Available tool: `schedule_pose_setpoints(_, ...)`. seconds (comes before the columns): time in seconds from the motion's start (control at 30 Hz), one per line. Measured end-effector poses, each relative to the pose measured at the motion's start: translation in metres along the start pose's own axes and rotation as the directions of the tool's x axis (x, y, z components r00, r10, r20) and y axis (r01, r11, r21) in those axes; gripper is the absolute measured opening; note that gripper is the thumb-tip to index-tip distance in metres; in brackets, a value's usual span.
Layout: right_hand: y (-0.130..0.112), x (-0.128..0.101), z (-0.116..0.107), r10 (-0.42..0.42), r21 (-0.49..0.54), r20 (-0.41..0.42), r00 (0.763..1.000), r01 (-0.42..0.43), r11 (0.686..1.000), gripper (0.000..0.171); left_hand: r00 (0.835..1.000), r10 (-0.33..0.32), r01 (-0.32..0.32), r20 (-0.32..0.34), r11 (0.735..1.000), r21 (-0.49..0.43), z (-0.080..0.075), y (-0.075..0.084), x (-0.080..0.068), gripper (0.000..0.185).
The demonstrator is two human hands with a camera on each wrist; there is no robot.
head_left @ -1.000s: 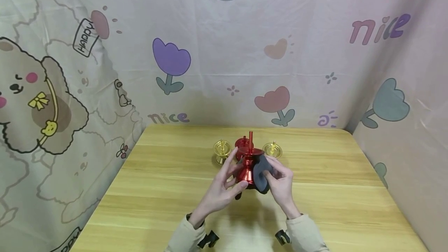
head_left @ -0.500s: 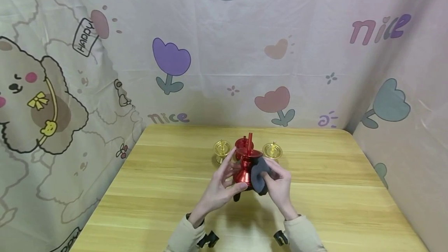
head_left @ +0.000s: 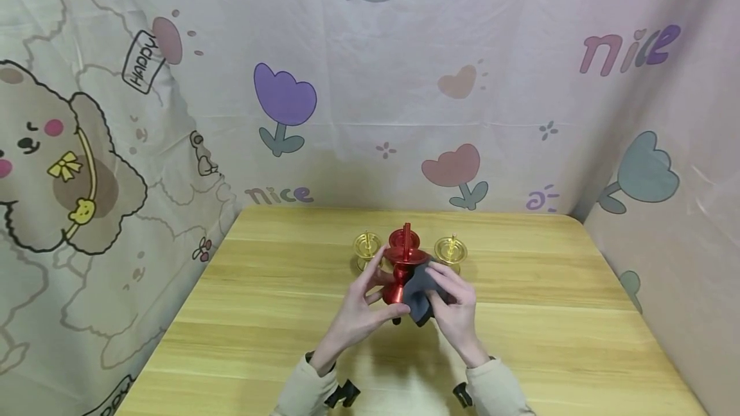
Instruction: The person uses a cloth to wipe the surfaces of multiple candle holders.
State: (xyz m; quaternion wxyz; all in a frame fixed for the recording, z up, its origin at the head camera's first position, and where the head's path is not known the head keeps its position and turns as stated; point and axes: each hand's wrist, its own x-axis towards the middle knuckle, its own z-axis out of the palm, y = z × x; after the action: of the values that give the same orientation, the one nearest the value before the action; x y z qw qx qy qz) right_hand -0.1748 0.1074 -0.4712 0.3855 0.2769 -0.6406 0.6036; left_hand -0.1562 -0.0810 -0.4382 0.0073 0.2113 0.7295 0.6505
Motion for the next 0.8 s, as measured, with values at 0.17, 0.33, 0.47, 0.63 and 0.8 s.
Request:
schedule_pose_setpoints(0.17, -0.0019, 0.0022, -0.0022, 0.139, 0.149, 0.006, 0.99, -0.138, 0.979, 0.052, 0.997, 0.073, -0.072, 0.028, 0.997, -0.04, -0.0006, -0.0017, -0.002, 0.1)
schedule_pose_setpoints(0.33, -0.0047, 0.0044, -0.004, 0.357, 0.277, -0.007, 0.934, -0.342, 0.898, 0.063, 0.996, 0.058, -0.053, 0.075, 0.997, -0.064, -0.001, -0.0017, -0.0035, 0.093)
schedule_pose_setpoints(0.47, -0.0039, 0.0031, -0.0029, 0.318, 0.251, -0.005, 0.948, -0.306, 0.918, 0.057, 0.997, 0.002, 0.0, 0.075, 1.0, -0.025, -0.0002, 0.0001, -0.0021, 0.102)
schedule_pose_setpoints(0.63, -0.0024, -0.0005, -0.0003, 0.129, 0.195, 0.006, 0.992, -0.128, 0.972, 0.058, 0.999, 0.018, -0.018, 0.04, 1.0, 0.013, -0.0013, 0.0017, -0.002, 0.111)
schedule_pose_setpoints(0.8, -0.0023, -0.0007, -0.0005, 0.125, 0.227, 0.003, 0.992, -0.123, 0.966, 0.058, 0.994, 0.074, -0.073, 0.081, 0.997, -0.018, -0.0051, -0.0004, -0.0041, 0.103)
